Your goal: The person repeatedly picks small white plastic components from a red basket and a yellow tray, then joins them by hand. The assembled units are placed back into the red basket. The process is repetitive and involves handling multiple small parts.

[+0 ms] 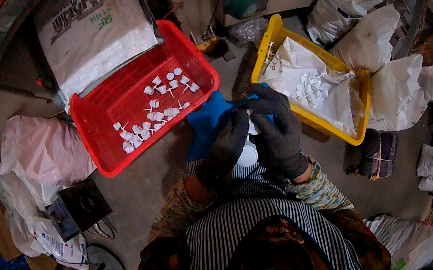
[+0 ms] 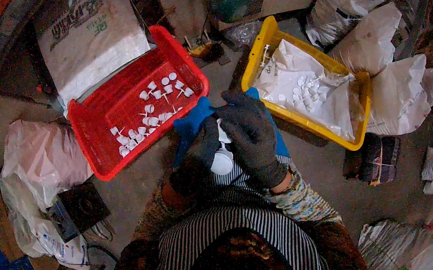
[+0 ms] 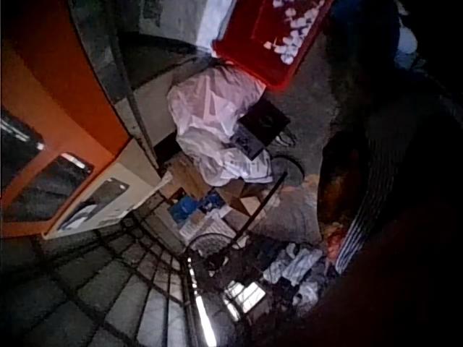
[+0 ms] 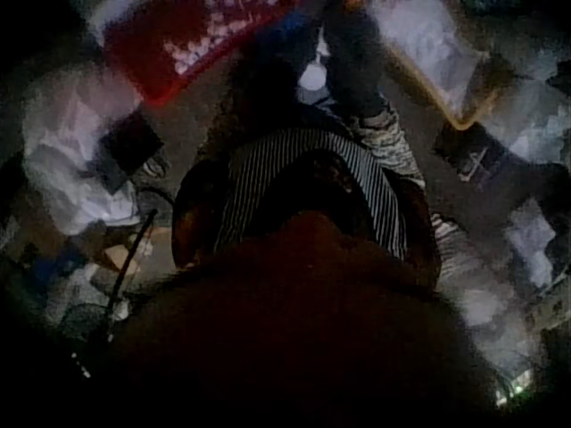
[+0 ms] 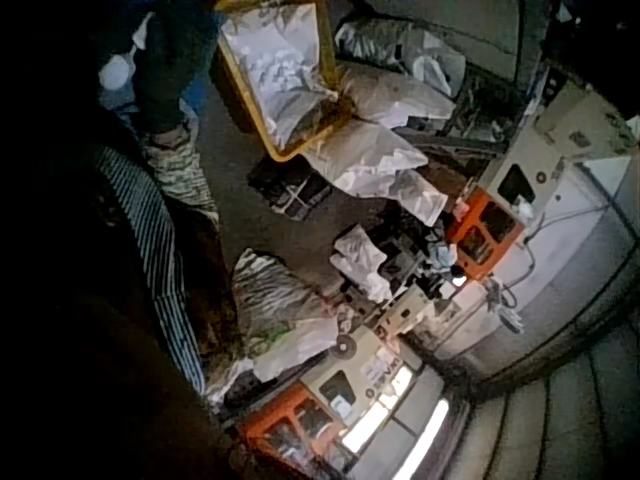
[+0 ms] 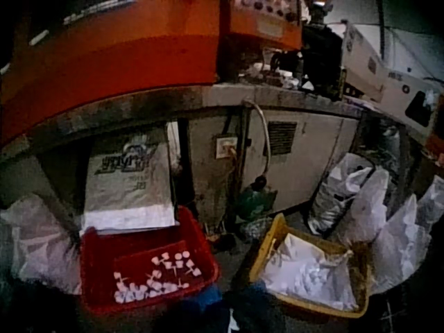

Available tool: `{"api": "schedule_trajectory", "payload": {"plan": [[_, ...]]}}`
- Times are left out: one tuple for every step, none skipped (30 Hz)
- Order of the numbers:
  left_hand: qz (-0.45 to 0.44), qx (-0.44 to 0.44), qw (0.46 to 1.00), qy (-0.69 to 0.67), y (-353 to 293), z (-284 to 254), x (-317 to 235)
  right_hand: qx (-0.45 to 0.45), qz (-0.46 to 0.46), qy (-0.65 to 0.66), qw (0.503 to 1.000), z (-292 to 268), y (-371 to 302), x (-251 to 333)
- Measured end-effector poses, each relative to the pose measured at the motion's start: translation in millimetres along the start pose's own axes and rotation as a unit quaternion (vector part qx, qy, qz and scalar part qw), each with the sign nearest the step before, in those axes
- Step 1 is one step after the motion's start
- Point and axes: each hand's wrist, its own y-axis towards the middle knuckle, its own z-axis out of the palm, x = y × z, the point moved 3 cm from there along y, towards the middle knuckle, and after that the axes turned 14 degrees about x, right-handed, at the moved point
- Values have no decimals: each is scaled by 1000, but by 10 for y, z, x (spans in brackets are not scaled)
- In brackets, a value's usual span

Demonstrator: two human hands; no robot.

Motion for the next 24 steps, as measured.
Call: {"api": "schedule_trajectory", "payload": {"plan": [[23,21,997,70,66,-124,-23,-15,18,84,996,16,-16,-50],[46,42,988,140,106,-176,-45,-8,55,159,986,21,-41,-116],[48,24,992,113,110,-167,-45,-1,91,233,968,18,-73,-179],[48,8,995,87,97,-161,-37,8,126,307,943,34,-82,-205],[47,-9,997,62,85,-152,-31,18,145,307,940,22,-75,-186],[39,-18,997,56,81,-140,-30,27,165,307,937,-2,-52,-134],[32,-27,998,49,84,-117,-44,35,185,306,933,-21,-44,-109],[25,-36,998,43,83,-93,-56,28,207,347,914,-9,-49,-132],[13,-39,999,12,67,-57,-56,20,228,387,893,19,-51,-154],[1,-43,999,-18,52,-27,-51,12,249,426,870,53,-52,-171],[-11,-47,998,-49,49,-6,-47,14,247,461,852,78,-51,-147],[-28,-59,993,-95,63,5,-42,15,245,496,833,99,-56,-104],[-44,-70,986,-142,107,-31,-48,17,242,530,812,125,-66,-77],[-52,-78,981,-167,142,-97,-66,33,231,486,842,135,-77,-61],[-59,-87,976,-192,183,-170,-87,50,220,441,869,144,-92,-43],[-56,-92,975,-196,233,-308,-133,66,208,394,893,155,-107,-27],[-54,-97,973,-201,258,-374,-157,66,192,383,901,162,-120,-16],[-52,-103,974,-195,252,-360,-164,65,177,370,910,167,-132,-8],[-50,-110,975,-189,230,-337,-180,67,161,358,917,173,-145,7],[-49,-117,975,-182,211,-313,-197,68,163,358,917,175,-160,36],[-82,-117,950,-276,197,-271,-181,69,166,358,916,169,-166,83],[-114,-114,916,-369,189,-223,-175,69,169,357,916,165,-171,101],[-121,-117,901,-400,192,-218,-169,67,146,331,930,163,-165,100],[-128,-121,885,-432,199,-220,-165,65,123,305,942,164,-159,96]]}}
